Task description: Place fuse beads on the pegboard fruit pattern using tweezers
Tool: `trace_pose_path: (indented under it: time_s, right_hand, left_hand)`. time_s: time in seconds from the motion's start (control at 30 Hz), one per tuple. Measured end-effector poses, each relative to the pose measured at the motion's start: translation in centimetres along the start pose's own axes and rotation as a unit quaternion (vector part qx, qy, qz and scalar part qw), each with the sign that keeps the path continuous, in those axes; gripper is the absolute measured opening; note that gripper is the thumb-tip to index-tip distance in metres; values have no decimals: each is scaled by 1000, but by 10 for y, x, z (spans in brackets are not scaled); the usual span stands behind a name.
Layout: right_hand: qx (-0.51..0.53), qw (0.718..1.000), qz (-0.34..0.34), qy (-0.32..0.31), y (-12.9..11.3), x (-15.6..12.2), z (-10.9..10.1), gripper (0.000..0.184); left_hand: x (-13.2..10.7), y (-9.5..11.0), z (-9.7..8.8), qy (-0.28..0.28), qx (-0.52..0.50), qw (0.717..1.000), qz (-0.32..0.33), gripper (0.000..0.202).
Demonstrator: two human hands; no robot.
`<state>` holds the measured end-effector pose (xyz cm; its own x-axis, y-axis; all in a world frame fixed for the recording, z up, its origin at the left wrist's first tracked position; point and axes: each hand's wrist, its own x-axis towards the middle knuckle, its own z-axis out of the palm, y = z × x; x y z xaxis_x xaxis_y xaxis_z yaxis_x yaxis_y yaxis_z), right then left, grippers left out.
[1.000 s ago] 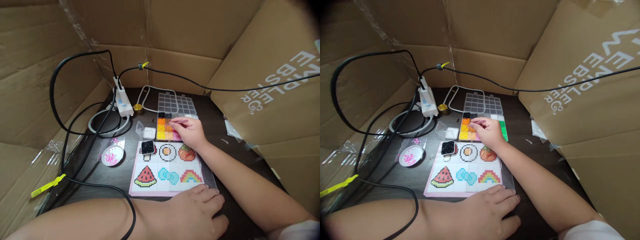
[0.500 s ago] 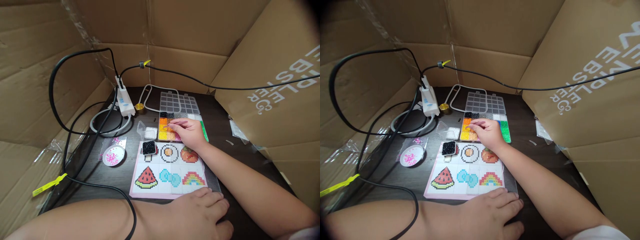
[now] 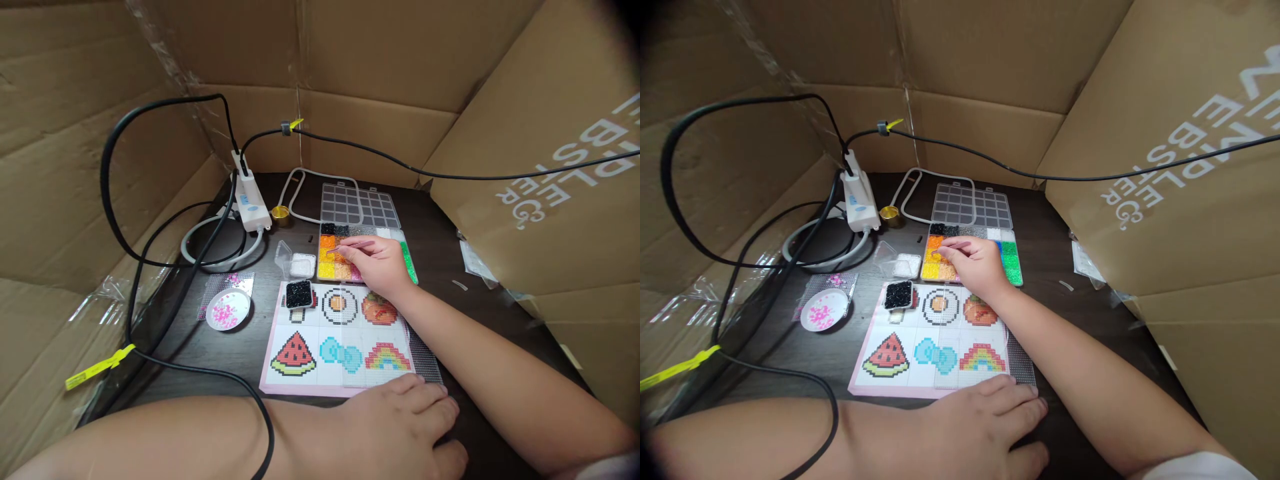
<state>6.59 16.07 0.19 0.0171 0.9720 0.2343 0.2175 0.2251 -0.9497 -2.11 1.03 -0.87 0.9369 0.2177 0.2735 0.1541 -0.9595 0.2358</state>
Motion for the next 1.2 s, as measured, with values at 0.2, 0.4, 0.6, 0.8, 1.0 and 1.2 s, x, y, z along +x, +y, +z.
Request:
trace_pose_path:
  time_s: [0.2, 0.4, 0.6, 0.8, 1.0, 1.2]
  right_hand:
    - [-4, 1000, 1, -5, 0, 0, 0, 10]
    - [-12, 1000, -1, 8, -1, 0, 1, 11]
    - [-13, 1000, 1, 14, -2, 0, -1, 7]
    - [-9, 999, -15, 28, -4, 0, -4, 7]
    - [-7, 997, -49, 60, -8, -4, -15, 5]
    - [-4, 993, -58, 100, -25, -14, -37, 10]
  left_hand:
    - [1, 0, 1, -3, -3, 1000, 1, 31]
    - [0, 1, 2, 2, -2, 1000, -3, 33]
    - [0, 0, 2, 0, 7, 1000, 1, 32]
    - [0, 1, 10, 7, 10, 1000, 3, 35]
    - [0, 0, -1, -18, -16, 1000, 1, 43]
    - [1, 1, -10, -40, -47, 998, -8, 45]
